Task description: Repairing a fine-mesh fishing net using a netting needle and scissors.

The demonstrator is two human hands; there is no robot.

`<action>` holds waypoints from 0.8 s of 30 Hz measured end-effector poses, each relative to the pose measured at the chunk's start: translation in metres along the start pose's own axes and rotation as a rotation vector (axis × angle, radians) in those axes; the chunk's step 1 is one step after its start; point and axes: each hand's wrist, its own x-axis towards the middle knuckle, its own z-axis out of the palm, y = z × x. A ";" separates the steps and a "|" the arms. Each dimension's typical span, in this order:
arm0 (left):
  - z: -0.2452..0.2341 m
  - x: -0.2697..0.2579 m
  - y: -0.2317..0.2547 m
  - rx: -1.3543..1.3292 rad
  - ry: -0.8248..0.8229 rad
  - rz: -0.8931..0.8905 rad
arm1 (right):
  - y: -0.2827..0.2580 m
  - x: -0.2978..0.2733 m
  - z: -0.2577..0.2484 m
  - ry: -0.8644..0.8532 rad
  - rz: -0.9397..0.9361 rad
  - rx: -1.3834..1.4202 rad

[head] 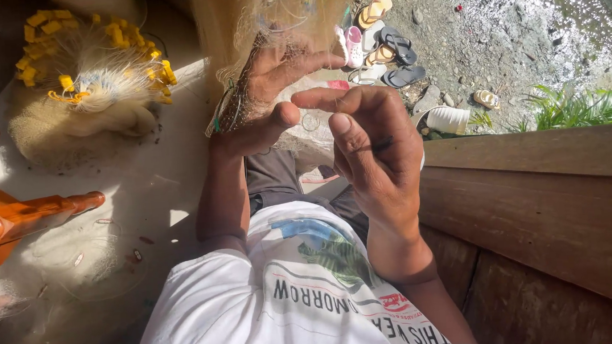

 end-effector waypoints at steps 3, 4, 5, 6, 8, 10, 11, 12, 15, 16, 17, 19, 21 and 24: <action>-0.005 -0.004 0.015 -0.132 0.169 0.011 | 0.001 0.004 0.001 -0.026 -0.063 0.058; -0.006 -0.006 0.019 -0.265 0.251 -0.004 | 0.003 0.005 0.000 -0.028 -0.078 0.082; -0.007 -0.007 0.024 -0.261 0.252 -0.004 | 0.007 0.008 0.001 -0.031 -0.079 0.085; -0.009 -0.009 0.029 -0.424 0.307 -0.119 | 0.011 0.012 0.001 -0.053 -0.087 0.110; -0.011 -0.013 0.028 -0.585 0.361 -0.240 | 0.018 0.015 0.001 -0.074 -0.093 0.141; -0.016 -0.020 0.017 -0.980 0.467 -0.243 | 0.026 0.020 0.002 -0.113 -0.064 0.168; -0.018 -0.023 0.014 -0.974 0.474 -0.243 | 0.029 0.020 0.003 -0.120 -0.060 0.173; -0.020 -0.025 0.011 -1.148 0.431 -0.186 | 0.033 0.020 0.003 -0.109 -0.023 0.224; -0.028 -0.028 0.002 -1.447 0.263 -0.222 | 0.042 0.022 0.005 -0.105 0.006 0.268; -0.030 -0.028 -0.002 -1.574 0.129 -0.321 | 0.045 0.023 0.004 -0.108 -0.008 0.256; -0.030 -0.027 -0.002 -1.574 0.132 -0.324 | 0.048 0.024 0.004 -0.107 -0.005 0.258; -0.029 -0.022 -0.004 -1.455 0.139 -0.490 | 0.053 0.025 0.002 -0.092 -0.006 0.217; -0.026 -0.021 -0.014 -1.490 0.076 -0.492 | 0.054 0.025 -0.003 -0.077 -0.022 0.195; -0.019 -0.020 -0.025 -1.482 0.027 -0.526 | 0.056 0.026 -0.010 -0.040 -0.050 0.100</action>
